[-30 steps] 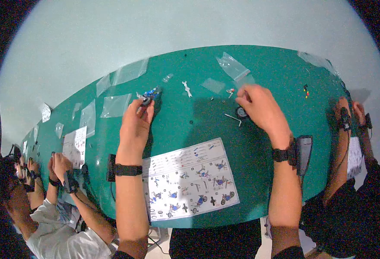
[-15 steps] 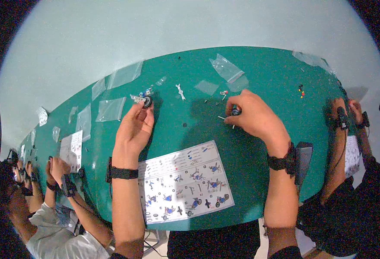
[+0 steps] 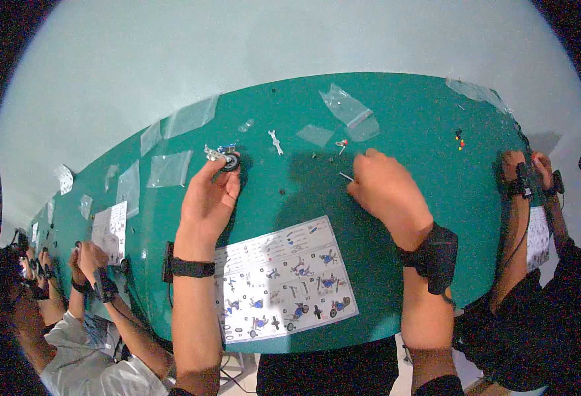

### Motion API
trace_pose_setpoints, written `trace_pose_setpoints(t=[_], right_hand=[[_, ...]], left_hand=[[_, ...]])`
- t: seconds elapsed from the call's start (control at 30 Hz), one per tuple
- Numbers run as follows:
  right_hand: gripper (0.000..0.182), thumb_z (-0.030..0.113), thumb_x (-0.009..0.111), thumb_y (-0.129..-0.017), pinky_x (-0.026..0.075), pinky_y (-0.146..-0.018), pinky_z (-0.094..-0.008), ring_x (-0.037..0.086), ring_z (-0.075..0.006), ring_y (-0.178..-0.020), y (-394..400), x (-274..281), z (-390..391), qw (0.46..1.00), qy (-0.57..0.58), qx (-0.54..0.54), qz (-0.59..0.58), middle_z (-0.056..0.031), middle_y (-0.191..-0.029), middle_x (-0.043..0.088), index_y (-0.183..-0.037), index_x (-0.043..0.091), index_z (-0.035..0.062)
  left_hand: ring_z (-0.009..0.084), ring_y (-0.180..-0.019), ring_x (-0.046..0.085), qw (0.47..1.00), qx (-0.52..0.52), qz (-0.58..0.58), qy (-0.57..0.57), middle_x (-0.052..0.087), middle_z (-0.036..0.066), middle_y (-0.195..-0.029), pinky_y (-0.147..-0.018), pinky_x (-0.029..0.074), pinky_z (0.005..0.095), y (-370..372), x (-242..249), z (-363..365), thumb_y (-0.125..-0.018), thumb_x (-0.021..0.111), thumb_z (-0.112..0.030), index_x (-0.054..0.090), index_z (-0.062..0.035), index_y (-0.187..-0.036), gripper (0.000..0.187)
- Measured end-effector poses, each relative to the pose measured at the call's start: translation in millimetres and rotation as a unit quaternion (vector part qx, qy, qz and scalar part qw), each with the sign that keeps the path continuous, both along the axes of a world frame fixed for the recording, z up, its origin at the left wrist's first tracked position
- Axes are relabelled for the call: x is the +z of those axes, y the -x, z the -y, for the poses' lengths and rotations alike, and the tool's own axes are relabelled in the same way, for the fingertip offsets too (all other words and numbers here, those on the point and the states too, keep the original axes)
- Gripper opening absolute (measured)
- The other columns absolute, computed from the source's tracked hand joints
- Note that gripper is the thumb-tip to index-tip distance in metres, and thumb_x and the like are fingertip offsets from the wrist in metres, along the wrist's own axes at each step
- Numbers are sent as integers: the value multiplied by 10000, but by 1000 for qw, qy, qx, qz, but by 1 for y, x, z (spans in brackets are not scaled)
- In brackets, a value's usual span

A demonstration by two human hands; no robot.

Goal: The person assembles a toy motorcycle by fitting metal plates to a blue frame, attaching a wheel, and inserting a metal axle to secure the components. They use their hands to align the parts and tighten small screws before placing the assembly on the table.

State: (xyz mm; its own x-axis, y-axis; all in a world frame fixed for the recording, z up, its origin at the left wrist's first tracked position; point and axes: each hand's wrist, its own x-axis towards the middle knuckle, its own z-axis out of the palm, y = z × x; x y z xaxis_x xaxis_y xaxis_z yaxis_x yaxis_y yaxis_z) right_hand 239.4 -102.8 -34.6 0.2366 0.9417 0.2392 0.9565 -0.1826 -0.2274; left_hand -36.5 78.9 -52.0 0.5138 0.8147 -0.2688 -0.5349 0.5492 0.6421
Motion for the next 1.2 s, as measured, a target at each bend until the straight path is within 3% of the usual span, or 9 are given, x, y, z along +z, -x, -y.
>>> trace_pose_setpoints(t=[0.1,0.3,0.4,0.6,0.7,0.8,0.93,1.03,1.2], right_hand=[[185,135,717,-901,572,-774,-550,696,-488,-853,-4,4,-6,999,-15,28,-9,-235,-876,720,-1008,679,-11],[141,118,664,-975,561,-687,-392,739,-269,-731,11,48,-12,947,-86,4,-310,-148,-814,731,-1002,652,-20],[151,114,641,-1005,538,-654,-322,728,-153,-733,9,36,-21,930,-142,24,-339,-98,-845,756,-1080,682,-11],[175,132,636,-1036,542,-676,-286,732,-137,-756,-10,34,-24,855,-293,-42,-427,-68,-889,782,-1113,715,-5],[178,156,635,-1053,545,-673,-288,740,-120,-778,-19,32,-22,869,-289,-88,-393,-80,-888,780,-1095,709,0],[164,156,668,-1039,545,-717,-298,715,-141,-789,-16,26,-22,905,-229,-116,-339,-87,-896,755,-1040,701,-4],[135,139,680,-966,558,-789,-486,688,-460,-877,-27,-9,-28,963,-215,-93,-135,-219,-878,704,-950,706,7],[143,141,703,-958,557,-825,-502,695,-435,-956,-34,-21,-27,981,-144,-114,-57,-214,-963,690,-975,704,-1],[142,134,721,-955,551,-856,-524,673,-433,-1015,-17,-21,-35,970,-229,-27,-81,-206,-1095,668,-1029,709,13]], left_hand=[[187,-993,716,1000,-11,-21,-18,751,126,-1134,-855,617,269,-3,4,2,-994,719,-73,701,9,-1143,171],[169,-1067,715,993,-58,-6,-102,745,106,-1229,-912,617,266,-14,13,16,-1010,714,-65,676,-15,-1224,223],[159,-1081,711,992,-51,-36,-109,742,96,-1221,-938,614,273,-24,15,22,-1017,718,-66,648,-40,-1273,267],[157,-1092,704,984,-27,-75,-158,737,71,-1176,-968,597,311,-22,1,16,-1019,716,-52,641,-91,-1279,274],[152,-1053,698,979,-24,-97,-179,734,61,-1168,-955,580,317,-22,4,16,-1022,712,-60,635,-91,-1285,276],[150,-1014,688,971,-30,-134,-196,732,55,-1161,-933,565,308,-23,5,16,-1029,705,-87,629,-87,-1298,280],[153,-995,682,970,-28,-148,-190,730,58,-1159,-923,559,299,-22,2,16,-1033,692,-111,624,-71,-1320,297],[165,-1006,690,971,-43,-134,-193,729,66,-1158,-932,559,300,-23,-1,12,-1042,674,-133,635,-55,-1313,284],[218,-1070,713,971,-62,-116,-199,728,90,-1150,-966,572,336,-21,0,11,-1057,625,-157,658,-13,-1267,257]])
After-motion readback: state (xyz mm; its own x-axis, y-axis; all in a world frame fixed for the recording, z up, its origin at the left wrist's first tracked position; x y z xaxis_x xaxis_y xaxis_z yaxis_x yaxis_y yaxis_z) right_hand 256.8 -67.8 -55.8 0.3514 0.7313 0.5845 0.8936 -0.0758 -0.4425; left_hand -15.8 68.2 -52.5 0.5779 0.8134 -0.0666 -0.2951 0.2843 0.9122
